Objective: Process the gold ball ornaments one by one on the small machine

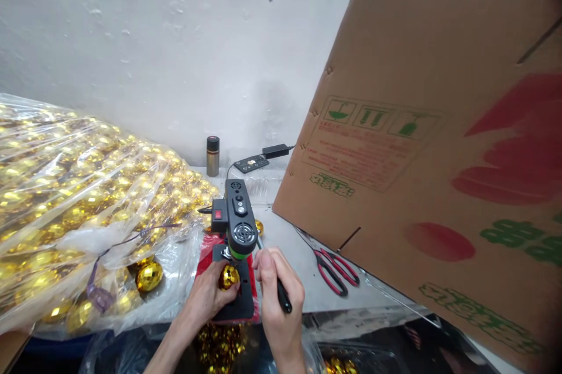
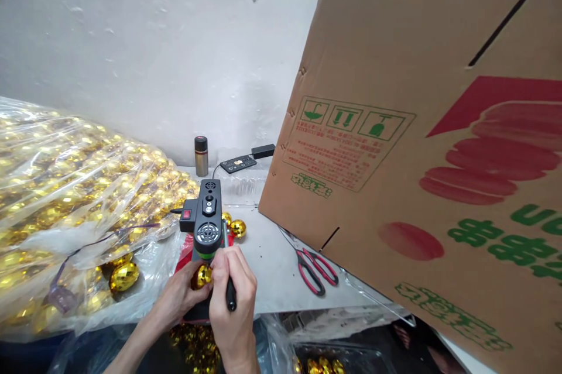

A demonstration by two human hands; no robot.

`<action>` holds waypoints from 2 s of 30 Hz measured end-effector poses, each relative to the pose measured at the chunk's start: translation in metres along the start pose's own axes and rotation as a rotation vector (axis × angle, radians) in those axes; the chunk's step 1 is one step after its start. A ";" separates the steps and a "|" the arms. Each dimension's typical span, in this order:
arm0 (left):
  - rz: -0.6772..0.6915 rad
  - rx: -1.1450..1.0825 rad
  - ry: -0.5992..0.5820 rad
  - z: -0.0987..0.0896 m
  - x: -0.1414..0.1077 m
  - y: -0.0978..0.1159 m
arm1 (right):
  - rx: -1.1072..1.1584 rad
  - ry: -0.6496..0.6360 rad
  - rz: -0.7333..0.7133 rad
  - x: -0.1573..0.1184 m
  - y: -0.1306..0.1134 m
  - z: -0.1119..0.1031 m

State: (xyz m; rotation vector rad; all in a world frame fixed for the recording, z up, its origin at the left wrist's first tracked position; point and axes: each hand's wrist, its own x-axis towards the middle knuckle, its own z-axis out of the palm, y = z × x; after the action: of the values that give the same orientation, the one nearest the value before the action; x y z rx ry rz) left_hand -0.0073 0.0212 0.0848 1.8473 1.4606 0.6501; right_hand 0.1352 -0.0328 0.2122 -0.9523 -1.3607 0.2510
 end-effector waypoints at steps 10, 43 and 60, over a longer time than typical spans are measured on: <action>0.138 0.131 0.256 0.043 0.003 -0.024 | -0.028 -0.027 -0.051 -0.012 0.007 -0.007; 0.124 0.098 0.288 0.055 0.004 -0.027 | -0.100 0.197 -0.147 -0.061 0.067 0.014; 0.116 0.073 0.255 0.052 0.009 -0.026 | -0.109 0.212 -0.165 -0.066 0.076 0.016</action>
State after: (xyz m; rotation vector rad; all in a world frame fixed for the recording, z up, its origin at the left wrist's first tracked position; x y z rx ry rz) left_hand 0.0173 0.0223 0.0315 1.9734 1.5633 0.9294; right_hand 0.1315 -0.0223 0.1113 -0.9235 -1.2579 -0.0490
